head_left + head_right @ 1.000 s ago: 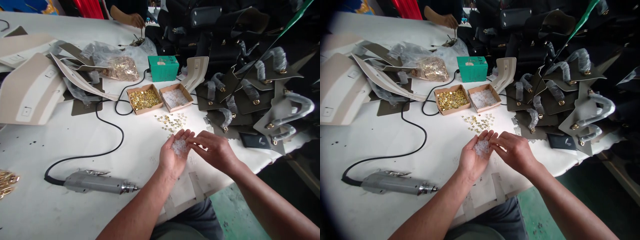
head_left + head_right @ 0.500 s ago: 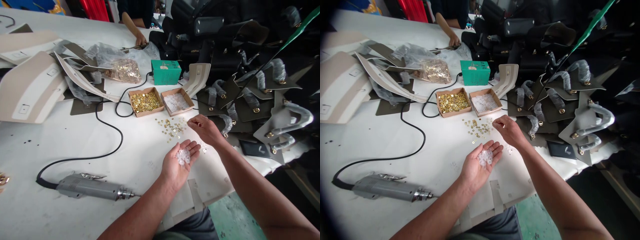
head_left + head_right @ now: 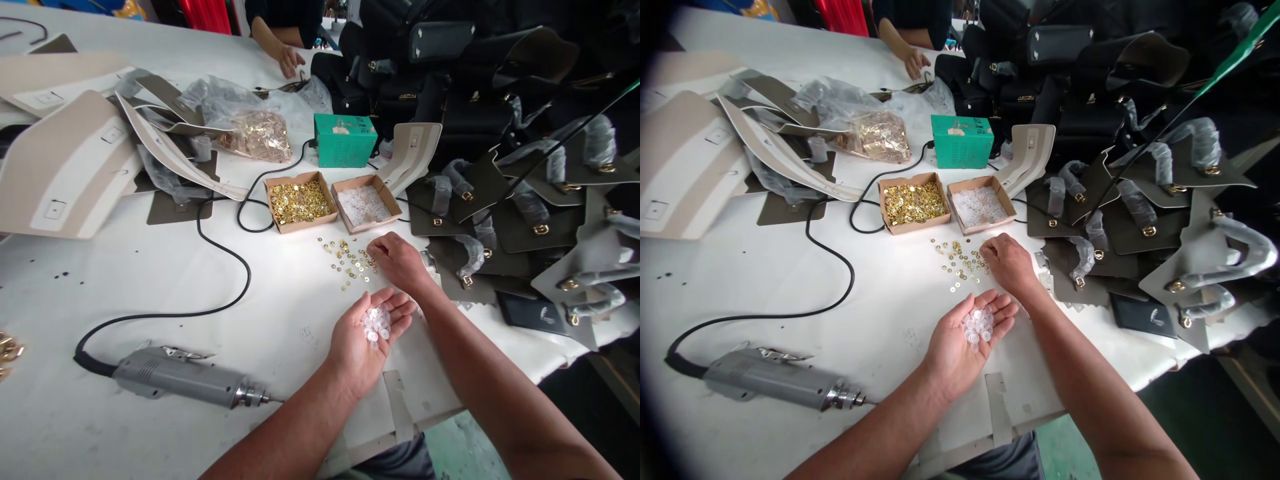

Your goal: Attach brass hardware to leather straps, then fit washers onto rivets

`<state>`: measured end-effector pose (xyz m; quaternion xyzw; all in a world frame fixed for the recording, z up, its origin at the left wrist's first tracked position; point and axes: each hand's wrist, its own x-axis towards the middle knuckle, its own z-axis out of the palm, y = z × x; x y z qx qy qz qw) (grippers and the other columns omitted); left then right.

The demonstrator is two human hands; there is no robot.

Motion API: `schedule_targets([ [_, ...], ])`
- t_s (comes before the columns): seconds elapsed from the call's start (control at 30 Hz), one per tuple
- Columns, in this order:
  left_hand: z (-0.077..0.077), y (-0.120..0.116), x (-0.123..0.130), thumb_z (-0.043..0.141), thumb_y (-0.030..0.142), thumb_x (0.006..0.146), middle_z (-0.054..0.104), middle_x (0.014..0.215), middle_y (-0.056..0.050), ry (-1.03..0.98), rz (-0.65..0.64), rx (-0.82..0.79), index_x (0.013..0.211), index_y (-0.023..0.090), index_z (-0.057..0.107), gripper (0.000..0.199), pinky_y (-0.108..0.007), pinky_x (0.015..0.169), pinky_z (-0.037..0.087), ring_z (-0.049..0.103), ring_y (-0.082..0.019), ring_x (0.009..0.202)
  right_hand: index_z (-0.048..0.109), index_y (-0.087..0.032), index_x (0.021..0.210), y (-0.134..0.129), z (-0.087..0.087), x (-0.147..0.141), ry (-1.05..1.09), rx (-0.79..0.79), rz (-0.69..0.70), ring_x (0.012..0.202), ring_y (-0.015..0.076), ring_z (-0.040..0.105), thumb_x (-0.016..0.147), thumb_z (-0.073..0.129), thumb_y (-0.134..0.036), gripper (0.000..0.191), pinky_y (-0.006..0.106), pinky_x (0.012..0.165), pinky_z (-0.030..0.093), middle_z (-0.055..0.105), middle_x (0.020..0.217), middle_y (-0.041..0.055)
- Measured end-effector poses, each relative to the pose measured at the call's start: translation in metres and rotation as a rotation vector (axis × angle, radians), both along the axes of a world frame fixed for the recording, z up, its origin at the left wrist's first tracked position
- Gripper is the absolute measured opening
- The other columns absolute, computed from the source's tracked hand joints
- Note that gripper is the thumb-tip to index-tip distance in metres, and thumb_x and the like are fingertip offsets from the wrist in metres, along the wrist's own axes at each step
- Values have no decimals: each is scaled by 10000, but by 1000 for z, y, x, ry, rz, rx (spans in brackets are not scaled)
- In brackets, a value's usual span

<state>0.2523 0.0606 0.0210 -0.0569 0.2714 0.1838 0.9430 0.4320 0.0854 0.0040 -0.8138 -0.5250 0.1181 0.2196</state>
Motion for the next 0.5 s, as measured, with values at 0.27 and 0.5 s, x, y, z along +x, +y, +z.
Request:
schedule_targets([
  [0.27, -1, 0, 0, 514, 341, 980, 716, 1141, -203, 13, -10, 6, 1128, 49, 684, 369, -422, 1054, 490, 694, -320, 1119, 700, -239, 808, 4, -2, -5, -72, 68, -122, 758, 166, 584, 827, 655, -335, 107, 295, 650, 363, 665, 858, 7],
  [0.5, 1, 2, -1, 517, 329, 978, 716, 1143, -208, 15, 1, 7, 1118, 45, 689, 360, -420, 1056, 491, 692, -323, 1126, 716, -240, 817, 0, -5, -1, -68, 71, -89, 758, 166, 588, 890, 607, -350, 171, 302, 654, 366, 671, 861, 15],
])
